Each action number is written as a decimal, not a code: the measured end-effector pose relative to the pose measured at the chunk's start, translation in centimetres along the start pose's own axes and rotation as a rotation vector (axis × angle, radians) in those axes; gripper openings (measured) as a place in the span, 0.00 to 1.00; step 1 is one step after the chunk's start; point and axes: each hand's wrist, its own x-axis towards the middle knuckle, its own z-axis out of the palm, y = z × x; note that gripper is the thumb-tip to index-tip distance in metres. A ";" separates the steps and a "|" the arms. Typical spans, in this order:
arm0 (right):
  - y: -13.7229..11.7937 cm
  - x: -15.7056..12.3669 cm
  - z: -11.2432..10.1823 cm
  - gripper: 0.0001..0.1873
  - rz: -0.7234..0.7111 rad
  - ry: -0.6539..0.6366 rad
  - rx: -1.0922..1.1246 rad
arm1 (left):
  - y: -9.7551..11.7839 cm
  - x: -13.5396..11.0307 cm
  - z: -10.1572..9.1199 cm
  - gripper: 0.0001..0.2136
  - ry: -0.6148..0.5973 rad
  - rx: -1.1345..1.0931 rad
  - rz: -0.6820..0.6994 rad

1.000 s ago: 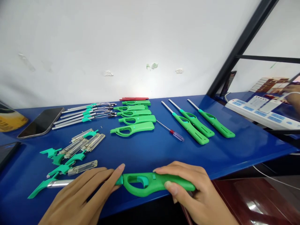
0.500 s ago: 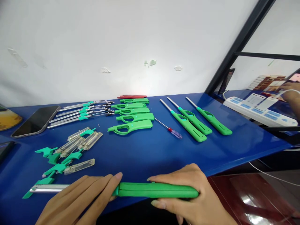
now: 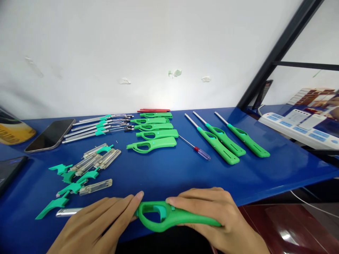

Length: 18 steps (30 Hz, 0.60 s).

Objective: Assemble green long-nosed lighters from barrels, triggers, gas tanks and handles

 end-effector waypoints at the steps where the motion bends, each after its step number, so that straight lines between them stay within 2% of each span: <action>1: 0.1 0.0 0.0 0.13 0.011 0.000 -0.012 | -0.2 0.0 -0.1 0.24 -0.012 0.001 -0.009; 7: 1.4 -0.2 0.0 0.24 0.007 -0.087 -0.285 | -0.9 -0.5 -0.7 0.24 -0.085 0.091 -0.060; 12: 2.4 -0.1 0.7 0.23 -0.008 -0.112 -0.344 | -0.5 -0.5 -0.4 0.21 -0.105 0.148 -0.067; 15: 2.3 0.3 1.1 0.23 -0.009 -0.103 -0.375 | -0.7 -0.7 -0.7 0.23 -0.106 0.139 -0.092; 18: 2.5 0.5 0.7 0.22 -0.011 -0.028 -0.396 | -2.1 -1.4 -1.6 0.24 -0.086 0.146 -0.206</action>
